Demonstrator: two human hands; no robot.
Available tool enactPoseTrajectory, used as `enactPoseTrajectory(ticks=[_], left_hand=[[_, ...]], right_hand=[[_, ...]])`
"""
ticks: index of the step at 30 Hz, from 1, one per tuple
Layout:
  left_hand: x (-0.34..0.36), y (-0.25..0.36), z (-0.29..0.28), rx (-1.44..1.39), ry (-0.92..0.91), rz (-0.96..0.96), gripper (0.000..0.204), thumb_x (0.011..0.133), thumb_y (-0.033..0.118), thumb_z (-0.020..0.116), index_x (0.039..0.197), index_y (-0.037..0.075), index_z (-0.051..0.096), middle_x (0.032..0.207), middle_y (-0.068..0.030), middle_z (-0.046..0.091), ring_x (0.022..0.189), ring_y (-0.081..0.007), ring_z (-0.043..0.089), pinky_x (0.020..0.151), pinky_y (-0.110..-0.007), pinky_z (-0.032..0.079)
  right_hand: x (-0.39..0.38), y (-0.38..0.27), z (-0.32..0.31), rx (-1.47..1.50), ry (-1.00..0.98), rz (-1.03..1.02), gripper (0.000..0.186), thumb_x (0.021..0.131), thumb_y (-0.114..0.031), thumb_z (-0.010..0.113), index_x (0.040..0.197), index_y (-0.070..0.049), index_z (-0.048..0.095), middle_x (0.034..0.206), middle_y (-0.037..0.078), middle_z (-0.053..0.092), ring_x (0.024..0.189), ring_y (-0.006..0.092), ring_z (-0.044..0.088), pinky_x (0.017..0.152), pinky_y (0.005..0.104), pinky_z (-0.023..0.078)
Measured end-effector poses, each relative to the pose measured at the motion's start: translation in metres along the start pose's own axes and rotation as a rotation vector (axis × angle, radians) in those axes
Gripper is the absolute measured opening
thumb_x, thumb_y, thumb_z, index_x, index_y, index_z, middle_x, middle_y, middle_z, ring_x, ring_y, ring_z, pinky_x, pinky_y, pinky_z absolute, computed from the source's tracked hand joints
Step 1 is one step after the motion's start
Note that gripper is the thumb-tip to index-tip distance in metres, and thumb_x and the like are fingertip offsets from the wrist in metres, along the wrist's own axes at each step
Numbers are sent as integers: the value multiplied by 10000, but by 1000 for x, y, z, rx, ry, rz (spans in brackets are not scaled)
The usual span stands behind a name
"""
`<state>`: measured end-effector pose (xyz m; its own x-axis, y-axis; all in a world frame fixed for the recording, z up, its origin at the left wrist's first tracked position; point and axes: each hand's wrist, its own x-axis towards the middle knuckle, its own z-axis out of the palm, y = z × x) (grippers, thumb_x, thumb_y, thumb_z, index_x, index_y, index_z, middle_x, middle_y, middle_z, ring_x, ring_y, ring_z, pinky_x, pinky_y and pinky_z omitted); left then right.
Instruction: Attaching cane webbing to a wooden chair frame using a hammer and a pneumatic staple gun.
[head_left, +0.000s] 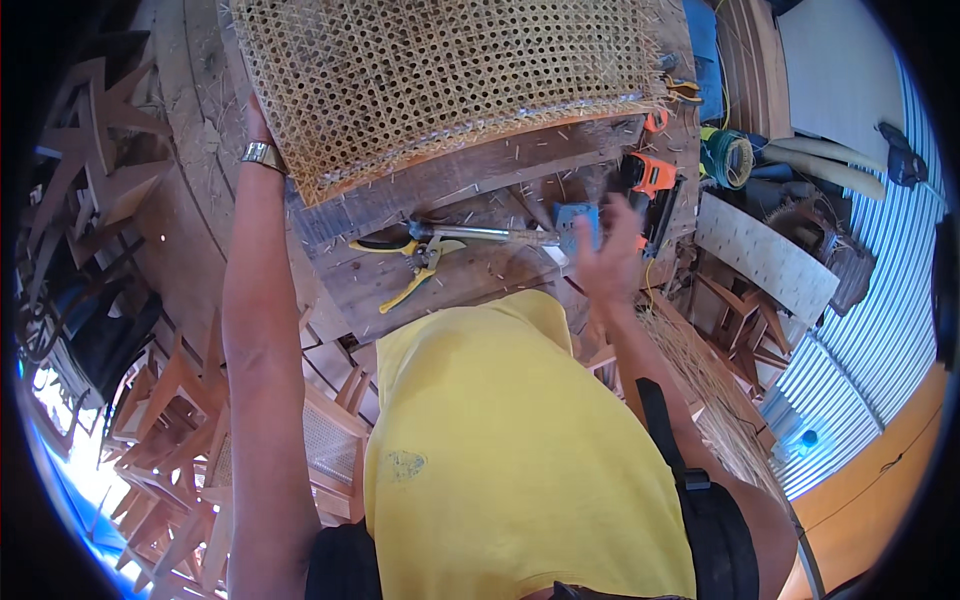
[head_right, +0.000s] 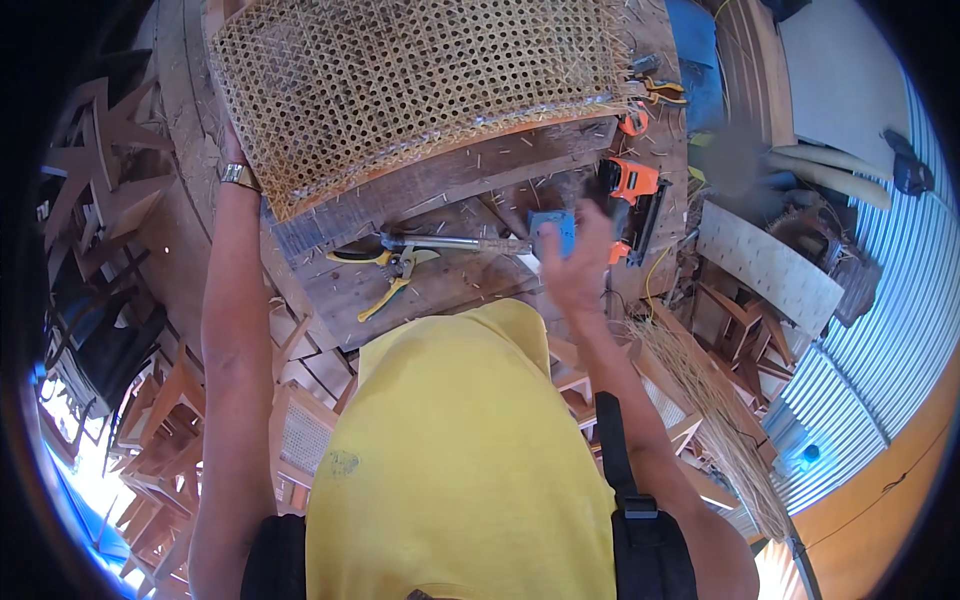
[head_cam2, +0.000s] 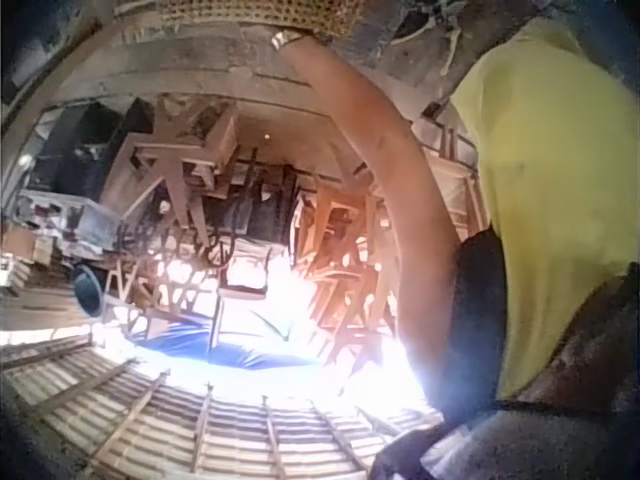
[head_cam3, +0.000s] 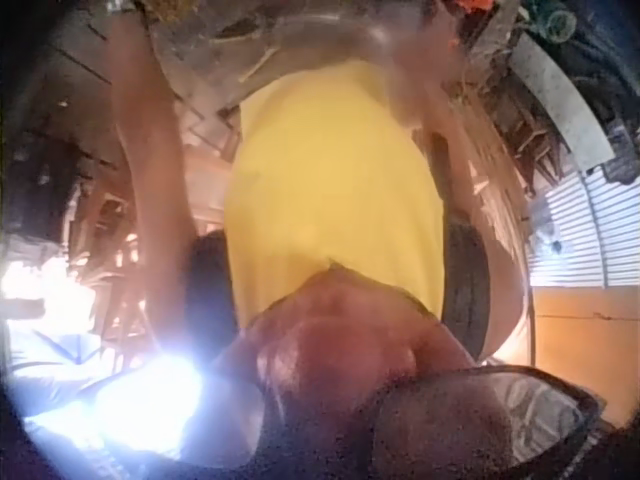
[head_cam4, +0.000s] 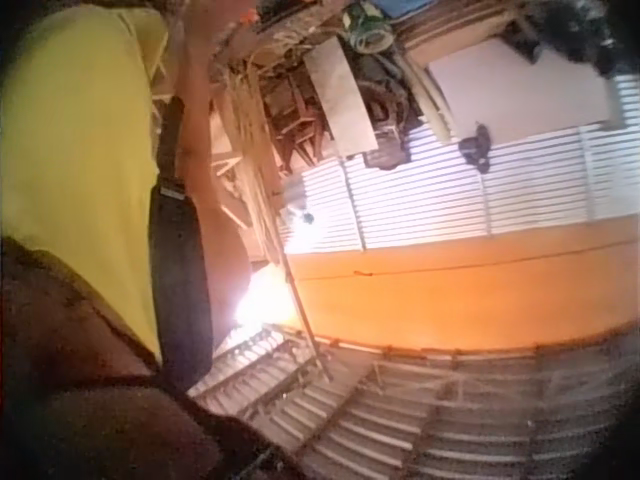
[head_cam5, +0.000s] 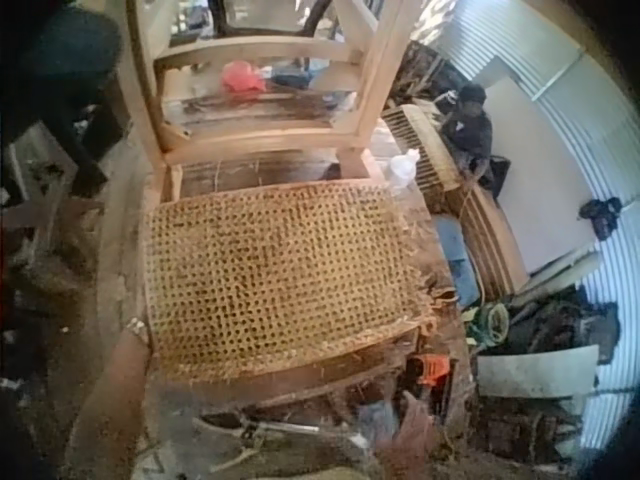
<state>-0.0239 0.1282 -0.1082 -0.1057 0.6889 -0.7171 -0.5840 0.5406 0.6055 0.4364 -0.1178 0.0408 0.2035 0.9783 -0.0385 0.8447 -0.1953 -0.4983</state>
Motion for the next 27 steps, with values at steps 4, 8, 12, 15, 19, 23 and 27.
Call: enactPoseTrajectory(ticks=[4, 8, 12, 15, 19, 23, 27], left_hand=[[-4, 2, 4, -40, -36, -23, 508, 930, 484, 439, 1149, 63, 622, 1017, -113, 692, 800, -270, 677, 658, -414, 566], [-16, 3, 15, -14, 34, -31, 502, 923, 494, 457, 1131, 70, 629, 988, -105, 693, 770, -253, 670, 634, -410, 558], [-23, 4, 22, -13, 27, -61, 491, 926, 477, 461, 1134, 65, 628, 993, -103, 693, 775, -247, 671, 635, -395, 560], [-25, 2, 26, -40, -12, -61, 486, 930, 467, 459, 1140, 61, 627, 1004, -100, 692, 790, -241, 671, 648, -384, 560], [-28, 1, 29, -77, -45, -74, 489, 934, 456, 456, 1167, 58, 619, 1035, -104, 689, 816, -243, 671, 678, -381, 562], [-29, -1, 32, -148, -11, -171, 511, 935, 465, 463, 1199, 51, 604, 1077, -120, 681, 855, -273, 663, 728, -409, 557], [-27, -2, 36, -140, -22, -95, 567, 935, 514, 468, 1236, 48, 587, 1149, -129, 660, 924, -278, 651, 785, -417, 543]], right_hand=[[17, 62, -10, -415, 162, 252, 673, 828, -383, 707, 1240, 90, 463, 1141, 248, 521, 1054, 405, 511, 934, 492, 405], [24, 100, 8, -380, -49, 420, 674, 815, -447, 705, 1159, 88, 483, 1109, 270, 537, 1069, 438, 515, 936, 489, 406], [32, 125, 18, -255, -71, 579, 569, 838, -428, 673, 1085, 53, 497, 998, 280, 602, 975, 448, 585, 857, 471, 454], [32, 123, -1, -138, -139, 577, 514, 840, -398, 663, 1092, 28, 523, 932, 281, 635, 910, 464, 609, 796, 491, 466], [41, 73, -64, 3, -176, 765, 378, 841, -320, 670, 1013, 6, 582, 751, 105, 629, 624, 201, 622, 591, 358, 484], [41, -27, -119, 115, -235, 734, 239, 872, -236, 686, 940, -23, 601, 709, 5, 572, 599, 84, 538, 550, 260, 437], [59, -112, -124, 324, -437, 576, 228, 850, -137, 700, 1009, -10, 599, 765, 6, 598, 632, 87, 562, 567, 262, 457]])
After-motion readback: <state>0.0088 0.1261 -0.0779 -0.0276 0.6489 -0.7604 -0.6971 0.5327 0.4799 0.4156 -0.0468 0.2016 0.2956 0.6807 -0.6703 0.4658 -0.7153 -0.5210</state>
